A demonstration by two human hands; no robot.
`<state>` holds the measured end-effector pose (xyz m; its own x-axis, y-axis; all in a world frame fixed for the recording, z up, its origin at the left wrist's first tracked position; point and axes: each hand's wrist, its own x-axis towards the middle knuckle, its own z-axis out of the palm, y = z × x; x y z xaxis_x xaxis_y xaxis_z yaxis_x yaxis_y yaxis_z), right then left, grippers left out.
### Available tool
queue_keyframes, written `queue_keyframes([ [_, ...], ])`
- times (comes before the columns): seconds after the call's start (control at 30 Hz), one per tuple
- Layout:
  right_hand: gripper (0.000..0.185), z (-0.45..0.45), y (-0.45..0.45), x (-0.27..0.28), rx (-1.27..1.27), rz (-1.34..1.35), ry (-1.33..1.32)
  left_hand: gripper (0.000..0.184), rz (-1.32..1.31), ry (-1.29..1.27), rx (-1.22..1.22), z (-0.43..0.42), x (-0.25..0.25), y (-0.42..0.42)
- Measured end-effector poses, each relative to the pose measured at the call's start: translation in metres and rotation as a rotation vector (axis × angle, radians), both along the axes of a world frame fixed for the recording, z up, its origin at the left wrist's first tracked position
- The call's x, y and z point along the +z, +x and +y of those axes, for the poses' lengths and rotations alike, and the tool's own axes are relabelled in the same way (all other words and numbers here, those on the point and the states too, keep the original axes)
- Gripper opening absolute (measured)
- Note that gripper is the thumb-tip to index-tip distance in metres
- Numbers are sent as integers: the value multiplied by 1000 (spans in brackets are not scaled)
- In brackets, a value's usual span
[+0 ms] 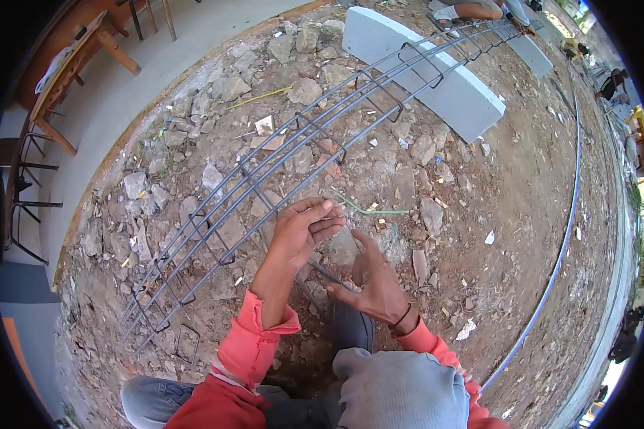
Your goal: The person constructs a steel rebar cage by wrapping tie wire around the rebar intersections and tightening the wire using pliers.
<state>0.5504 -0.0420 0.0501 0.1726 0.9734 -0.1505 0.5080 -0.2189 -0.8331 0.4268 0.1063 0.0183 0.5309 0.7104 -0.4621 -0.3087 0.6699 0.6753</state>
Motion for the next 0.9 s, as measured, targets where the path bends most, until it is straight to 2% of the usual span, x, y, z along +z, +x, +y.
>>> queue_keyframes([
  [0.03, 85, 0, -1, -4, 2, -9, -4, 16, -28, -24, -19, 1, -1, 1],
  [0.1, 48, 2, 0, -17, -309, 237, 120, 17, -13, -30, -15, -1, -5, 0],
  [0.13, 48, 4, 2, -17, -293, 234, 113, 17, 14, -31, -10, -2, -8, 0],
  [0.2, 20, 14, 7, -15, -502, 332, 191, 17, 46, 11, 35, -8, -19, -2],
  [0.23, 20, 21, 10, -15, -474, 346, 172, 17, 82, 61, 60, -11, -22, -5],
  [0.3, 16, 36, 21, -15, -572, 750, 283, 18, 94, 86, 98, -14, -28, -10],
  [0.4, 20, 53, 33, -1, -630, 1250, 216, 15, 126, 163, 132, -19, -28, -20],
  [0.47, 21, 57, 35, -2, -585, 1246, 165, 10, 716, 747, 77, -21, -11, -23],
  [0.53, 23, 52, 35, -5, -552, 1233, 132, 8, 744, 817, 141, -24, -19, -23],
  [0.6, 22, 42, 19, -13, -449, 1417, -78, 9, 661, 845, 433, -25, -24, -21],
  [0.63, 21, 34, 10, -16, -435, 1557, -199, 9, 658, 849, 426, -23, -22, -21],
  [0.67, 21, 24, 6, -24, -440, 1559, -194, 8, 654, 968, 455, -23, -21, -21],
  [0.7, 20, 14, 1, -33, -407, 1645, -330, 7, 650, 1085, 484, -22, -20, -23],
  [0.73, 19, 8, 0, -39, -369, 1725, -471, 7, 649, 1086, 480, -19, -22, -27],
  [0.8, 19, 4, 22, -30, -424, 1686, -378, 9, 784, 1316, 465, -9, -29, -38],
  [0.83, 20, 7, 36, -15, -430, 1598, -158, 9, 791, 1319, 467, -6, -30, -40],
  [0.87, 21, 10, 46, -3, -434, 1503, 64, 9, 745, 1176, 519, -2, -30, -41],
  [0.9, 21, 11, 53, 5, -432, 1513, 69, 10, 697, 1033, 564, 1, -29, -44],
])
